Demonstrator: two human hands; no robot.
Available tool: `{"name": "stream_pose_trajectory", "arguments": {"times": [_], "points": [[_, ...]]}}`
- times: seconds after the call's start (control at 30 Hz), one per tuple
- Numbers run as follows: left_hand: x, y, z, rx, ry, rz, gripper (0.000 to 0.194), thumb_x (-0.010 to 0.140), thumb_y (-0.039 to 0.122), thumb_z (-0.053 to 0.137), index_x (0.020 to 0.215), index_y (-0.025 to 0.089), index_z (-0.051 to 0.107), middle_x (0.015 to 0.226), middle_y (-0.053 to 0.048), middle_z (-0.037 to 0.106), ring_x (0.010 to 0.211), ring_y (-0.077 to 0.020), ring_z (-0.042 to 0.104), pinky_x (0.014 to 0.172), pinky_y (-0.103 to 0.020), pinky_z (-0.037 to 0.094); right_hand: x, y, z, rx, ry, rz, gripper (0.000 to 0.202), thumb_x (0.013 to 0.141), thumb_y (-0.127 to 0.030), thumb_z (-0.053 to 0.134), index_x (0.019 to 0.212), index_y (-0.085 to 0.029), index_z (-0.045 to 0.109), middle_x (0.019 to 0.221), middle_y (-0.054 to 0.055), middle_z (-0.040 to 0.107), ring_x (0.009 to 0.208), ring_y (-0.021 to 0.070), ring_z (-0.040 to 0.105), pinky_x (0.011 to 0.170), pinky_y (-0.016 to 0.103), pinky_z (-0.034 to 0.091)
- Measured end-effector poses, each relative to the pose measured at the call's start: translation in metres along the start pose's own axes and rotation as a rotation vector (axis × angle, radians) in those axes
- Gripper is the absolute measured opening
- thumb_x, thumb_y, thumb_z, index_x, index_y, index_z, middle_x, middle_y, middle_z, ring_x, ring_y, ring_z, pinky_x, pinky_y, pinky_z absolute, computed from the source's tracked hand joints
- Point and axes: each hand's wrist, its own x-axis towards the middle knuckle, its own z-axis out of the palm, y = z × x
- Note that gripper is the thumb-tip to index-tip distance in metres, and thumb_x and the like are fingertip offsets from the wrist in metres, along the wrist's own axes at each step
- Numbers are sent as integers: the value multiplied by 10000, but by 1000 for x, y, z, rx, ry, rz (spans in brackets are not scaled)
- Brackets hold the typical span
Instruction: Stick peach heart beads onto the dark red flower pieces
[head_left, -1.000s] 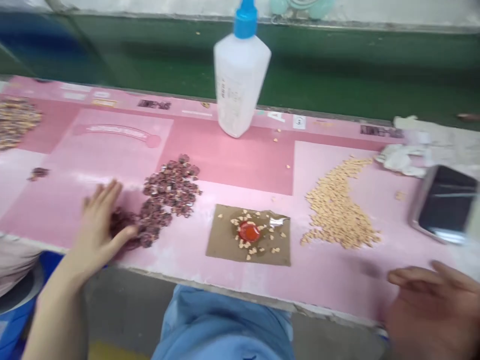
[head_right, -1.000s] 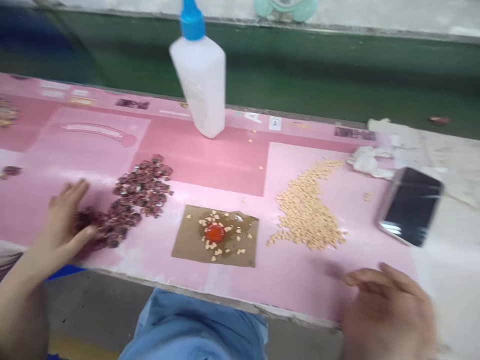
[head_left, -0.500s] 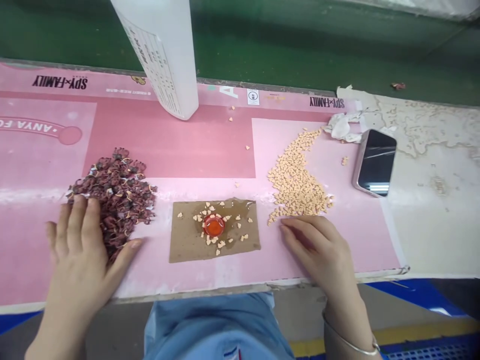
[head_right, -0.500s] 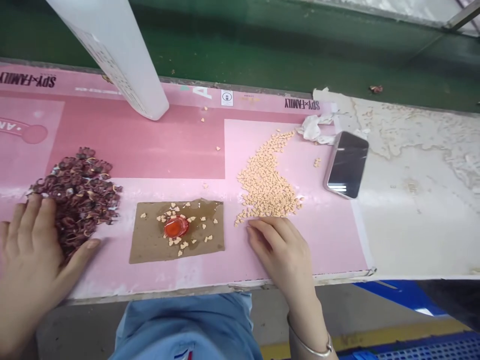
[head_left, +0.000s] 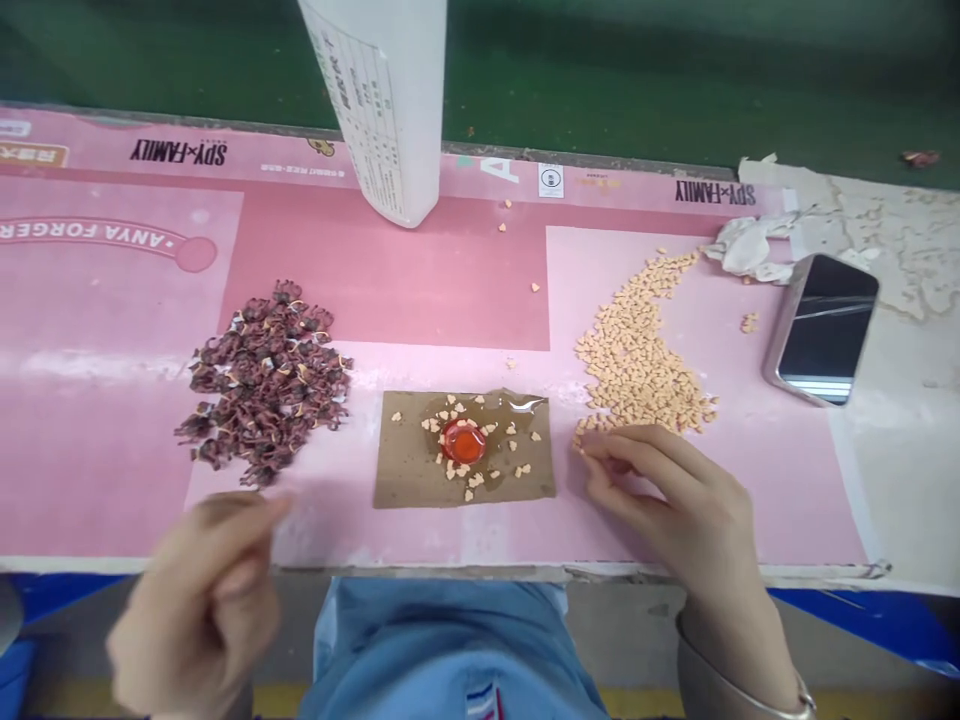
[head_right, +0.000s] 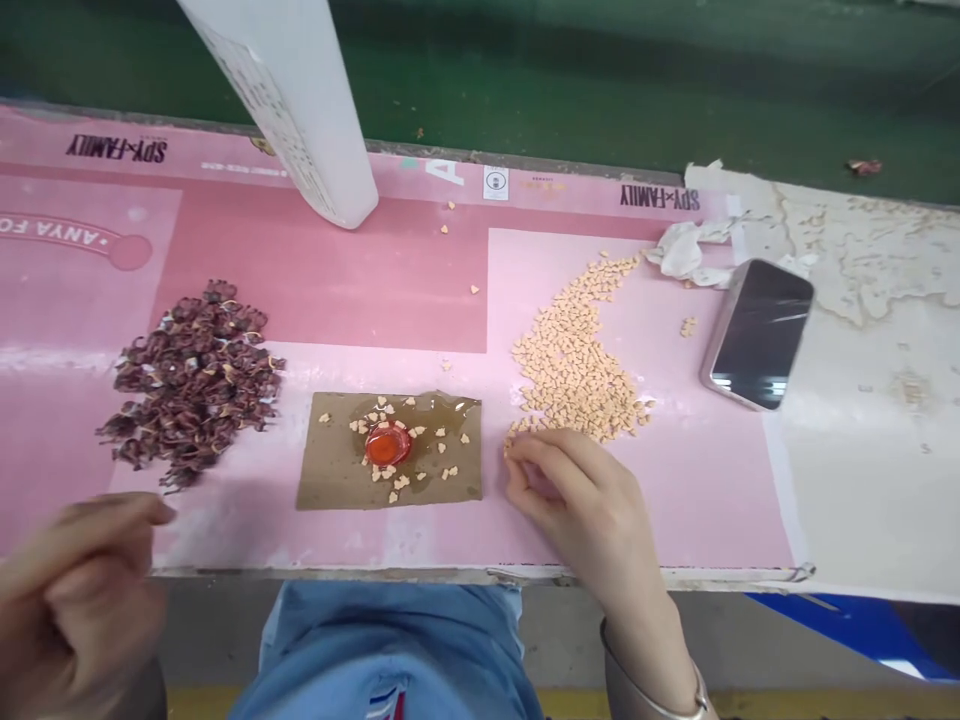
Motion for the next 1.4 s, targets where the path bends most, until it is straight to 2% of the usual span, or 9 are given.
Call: {"name": "stream_pose_trajectory", "arguments": {"times": [0.1, 0.23, 0.37, 0.53, 0.7, 0.9, 1.07, 1.3, 1.4], "points": [[10, 25, 18, -188, -89, -48, 594, 732, 646, 772, 1308, 502, 743, 1035, -68, 797, 1018, -383, 725, 754, -512, 581, 7, -33, 2, 298, 15, -18, 152, 994, -95, 650, 922, -228, 644, 800, 1, 702, 658, 114, 674, 590, 220, 584], [32, 55, 34, -465, -166, -88, 259, 874, 633, 716, 959, 413, 821, 720, -58, 689, 686, -266, 624, 627, -412, 489, 14, -68, 16, 552, 70, -84, 167, 996, -70, 621, 903, -209, 626, 731, -25, 676, 618, 92, 641, 587, 205, 583], [43, 66, 41, -701, -147, -152, 401, 939, 654, 687, 723, 323, 756, 568, -14, 535, 530, -179, 464, 534, -345, 374, 15, -73, 25, 566, 88, -84, 152, 1005, -69, 631, 926, -195, 662, 755, -13, 687, 627, 92, 639, 608, 208, 595], [43, 62, 40, -882, -195, -273, 403, 823, 636, 831, 700, 268, 721, 499, 56, 337, 456, -118, 273, 455, -299, 213, 12, -66, 21, 586, 44, -136, 116, 1039, -89, 618, 1029, -156, 712, 808, 24, 733, 699, 114, 664, 650, 224, 624], [47, 62, 38, -1006, -270, -301, 424, 775, 509, 880, 667, 218, 592, 497, 97, 275, 440, -71, 194, 429, -246, 169, 9, -68, 12, 480, -57, -165, 126, 1021, -87, 651, 1076, -163, 736, 837, 14, 782, 750, 125, 721, 672, 226, 650], [37, 60, 45, -979, -113, -194, 224, 885, 296, 753, 755, 182, 611, 549, 102, 285, 472, -57, 191, 437, -198, 196, 11, -79, 14, 374, -6, -129, 148, 1031, -76, 621, 1027, -173, 733, 773, -8, 765, 701, 109, 716, 648, 225, 632], [32, 60, 45, -817, 3, -84, 88, 858, 145, 686, 781, 180, 662, 589, 84, 351, 480, -53, 246, 422, -180, 180, 15, -80, 21, 440, 41, -91, 120, 1039, -102, 621, 958, -170, 679, 747, 9, 725, 683, 107, 695, 647, 219, 621], [34, 64, 37, -485, 166, 82, 150, 898, 83, 689, 905, 230, 660, 659, 87, 441, 508, -52, 361, 453, -158, 284, 16, -76, 25, 451, 36, -6, 144, 991, -47, 629, 937, -181, 643, 761, -2, 704, 659, 94, 664, 611, 202, 590], [28, 52, 32, -439, 272, 128, 110, 984, 181, 671, 940, 245, 592, 718, 59, 465, 571, -88, 414, 483, -201, 326, 19, -65, 33, 343, 119, 40, 147, 987, -54, 665, 948, -195, 651, 788, -4, 720, 679, 92, 681, 588, 186, 568]]}}
